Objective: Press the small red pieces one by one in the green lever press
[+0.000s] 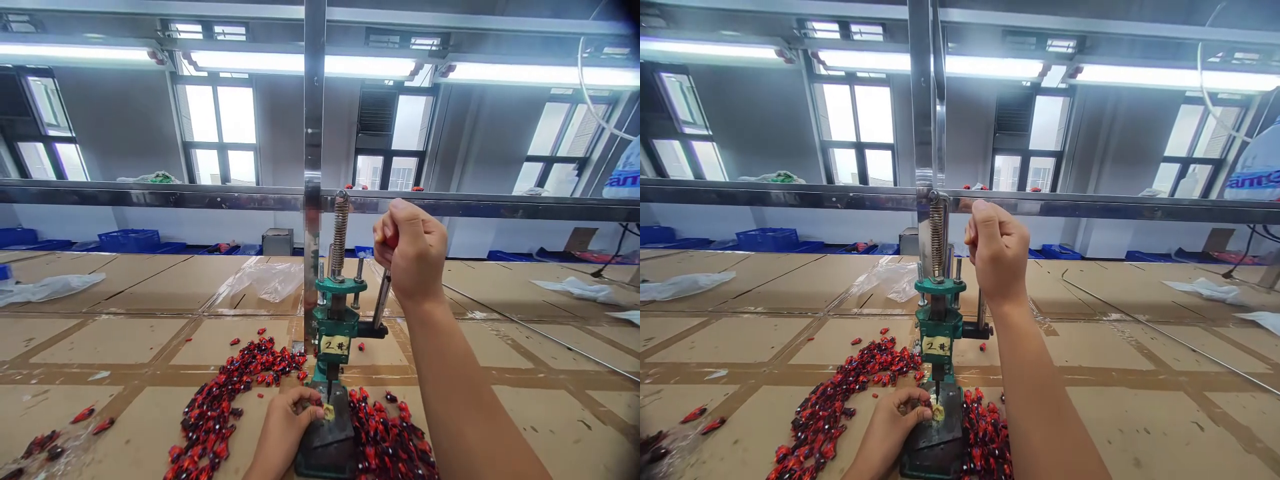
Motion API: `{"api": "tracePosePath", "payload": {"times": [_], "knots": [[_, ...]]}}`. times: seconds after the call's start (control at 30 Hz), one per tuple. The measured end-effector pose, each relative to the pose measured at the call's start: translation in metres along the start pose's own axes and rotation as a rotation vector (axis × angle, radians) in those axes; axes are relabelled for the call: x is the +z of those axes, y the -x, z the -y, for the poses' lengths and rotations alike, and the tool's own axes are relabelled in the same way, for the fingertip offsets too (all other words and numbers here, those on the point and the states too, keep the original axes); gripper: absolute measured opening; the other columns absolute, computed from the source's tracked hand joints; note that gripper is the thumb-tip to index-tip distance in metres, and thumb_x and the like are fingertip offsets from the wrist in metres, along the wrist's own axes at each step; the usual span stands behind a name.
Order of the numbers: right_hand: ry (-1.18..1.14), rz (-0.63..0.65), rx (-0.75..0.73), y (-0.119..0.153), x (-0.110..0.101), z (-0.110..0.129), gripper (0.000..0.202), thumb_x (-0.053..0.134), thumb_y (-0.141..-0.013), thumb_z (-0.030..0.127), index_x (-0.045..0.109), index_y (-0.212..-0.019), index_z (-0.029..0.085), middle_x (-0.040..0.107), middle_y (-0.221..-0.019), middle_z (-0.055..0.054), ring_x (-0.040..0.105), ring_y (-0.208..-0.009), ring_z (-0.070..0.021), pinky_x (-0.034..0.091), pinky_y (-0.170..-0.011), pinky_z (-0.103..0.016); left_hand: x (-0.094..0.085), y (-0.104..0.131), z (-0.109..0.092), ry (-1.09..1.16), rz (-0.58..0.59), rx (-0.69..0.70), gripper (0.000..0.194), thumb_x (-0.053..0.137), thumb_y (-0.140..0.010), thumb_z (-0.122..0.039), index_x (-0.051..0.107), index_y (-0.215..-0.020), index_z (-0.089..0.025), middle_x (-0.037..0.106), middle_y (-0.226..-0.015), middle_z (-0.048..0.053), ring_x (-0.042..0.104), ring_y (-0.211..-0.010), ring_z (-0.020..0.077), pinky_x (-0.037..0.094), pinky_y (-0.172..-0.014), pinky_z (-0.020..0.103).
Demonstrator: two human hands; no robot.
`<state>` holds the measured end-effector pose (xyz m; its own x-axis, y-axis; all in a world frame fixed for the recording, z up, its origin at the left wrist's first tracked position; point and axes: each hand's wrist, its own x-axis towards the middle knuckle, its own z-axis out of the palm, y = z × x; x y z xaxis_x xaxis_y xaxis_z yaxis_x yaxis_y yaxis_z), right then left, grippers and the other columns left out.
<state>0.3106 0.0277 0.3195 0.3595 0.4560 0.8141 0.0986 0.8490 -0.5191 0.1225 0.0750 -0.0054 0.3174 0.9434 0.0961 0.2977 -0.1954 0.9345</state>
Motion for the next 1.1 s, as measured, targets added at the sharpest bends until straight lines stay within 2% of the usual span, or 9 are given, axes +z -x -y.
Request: {"api": "tracePosePath", "payload": {"times": [0.1,0.23,0.37,0.7,0.83,0.9,0.97,1.03,1.1], "knots": [[-0.005,0.000,-0.002,0.000,-0.001,0.001,0.043,0.059,-0.093,0.038,0.046,-0.056,0.020,0.046,-0.059,0.002,0.038,-0.044,-0.0060,0.023,-0.036,-0.023,0.002,0.003,-0.006,-0.105,0.015,0.041,0.019,0.076,-0.070,-0.035,0.081,-0.084,-0.023,0.079,-0.081,0.003,0.068,-0.076,0.0218,0.050,-0.069,0.030],[0.025,0.002,0.004,0.000,-0.002,0.001,0.043,0.060,-0.092,0.040,0.045,-0.057,0.020,0.046,-0.059,0.002,0.039,-0.045,-0.0062,0.025,-0.037,-0.024,0.000,0.005,-0.017,-0.239,0.007,0.162,0.011,0.074,-0.074,-0.034,0.080,-0.080,-0.027,0.080,-0.088,0.003,0.068,-0.089,0.0250,0.051,-0.083,0.035],[0.036,0.022,0.002,0.000,-0.002,0.000,0.044,0.055,-0.095,0.042,0.044,-0.058,0.021,0.046,-0.060,0.002,0.038,-0.045,-0.0061,0.028,-0.038,-0.024,-0.002,0.002,-0.015,-0.250,0.011,0.217,0.012,0.079,-0.072,-0.034,0.080,-0.082,-0.027,0.080,-0.092,0.004,0.070,-0.093,0.0270,0.052,-0.089,0.039],[-0.014,0.033,0.041,0.003,-0.002,0.005,0.042,0.060,-0.092,0.041,0.045,-0.059,0.020,0.046,-0.062,0.002,0.034,-0.044,-0.0052,0.021,-0.038,-0.025,0.002,-0.002,-0.010,-0.227,0.014,0.270,0.016,0.079,-0.075,-0.038,0.080,-0.085,-0.025,0.079,-0.087,0.004,0.069,-0.078,0.0224,0.054,-0.075,0.033],[-0.005,0.045,0.026,0.012,-0.001,0.016,0.041,0.059,-0.093,0.038,0.046,-0.059,0.020,0.046,-0.063,0.001,0.034,-0.045,-0.0067,0.020,-0.040,-0.027,0.004,0.000,-0.009,-0.181,-0.004,0.297,0.013,0.081,-0.074,-0.033,0.080,-0.085,-0.025,0.078,-0.090,0.004,0.069,-0.079,0.0218,0.053,-0.076,0.032],[0.022,0.038,-0.012,0.030,-0.002,0.029,0.041,0.056,-0.094,0.034,0.044,-0.057,0.020,0.046,-0.062,0.000,0.035,-0.046,-0.0084,0.021,-0.041,-0.029,0.004,0.001,-0.008,-0.171,-0.011,0.295,0.012,0.082,-0.073,-0.029,0.080,-0.084,-0.025,0.077,-0.088,0.004,0.068,-0.078,0.0215,0.053,-0.076,0.032],[0.101,-0.001,-0.070,0.062,-0.006,0.044,0.043,0.052,-0.095,0.029,0.041,-0.054,0.020,0.044,-0.058,-0.001,0.040,-0.049,-0.0119,0.027,-0.042,-0.031,0.004,0.002,-0.009,-0.163,-0.018,0.277,0.011,0.082,-0.073,-0.027,0.079,-0.084,-0.025,0.077,-0.086,0.004,0.068,-0.079,0.0217,0.053,-0.077,0.033],[0.274,-0.024,-0.109,0.109,-0.014,0.054,0.042,0.051,-0.094,0.027,0.042,-0.054,0.022,0.042,-0.056,-0.003,0.049,-0.053,-0.0177,0.037,-0.044,-0.035,0.005,0.004,-0.010,-0.149,-0.015,0.255,0.010,0.080,-0.074,-0.027,0.079,-0.084,-0.025,0.077,-0.086,0.003,0.068,-0.080,0.0218,0.053,-0.078,0.033],[0.514,0.064,-0.090,0.160,-0.023,0.055,0.030,0.057,-0.091,0.028,0.053,-0.060,0.028,0.051,-0.057,-0.003,0.058,-0.054,-0.0226,0.044,-0.041,-0.037,0.005,0.006,-0.011,-0.131,-0.004,0.234,0.010,0.079,-0.076,-0.028,0.079,-0.085,-0.024,0.076,-0.088,0.004,0.068,-0.081,0.0215,0.053,-0.078,0.032]]}}
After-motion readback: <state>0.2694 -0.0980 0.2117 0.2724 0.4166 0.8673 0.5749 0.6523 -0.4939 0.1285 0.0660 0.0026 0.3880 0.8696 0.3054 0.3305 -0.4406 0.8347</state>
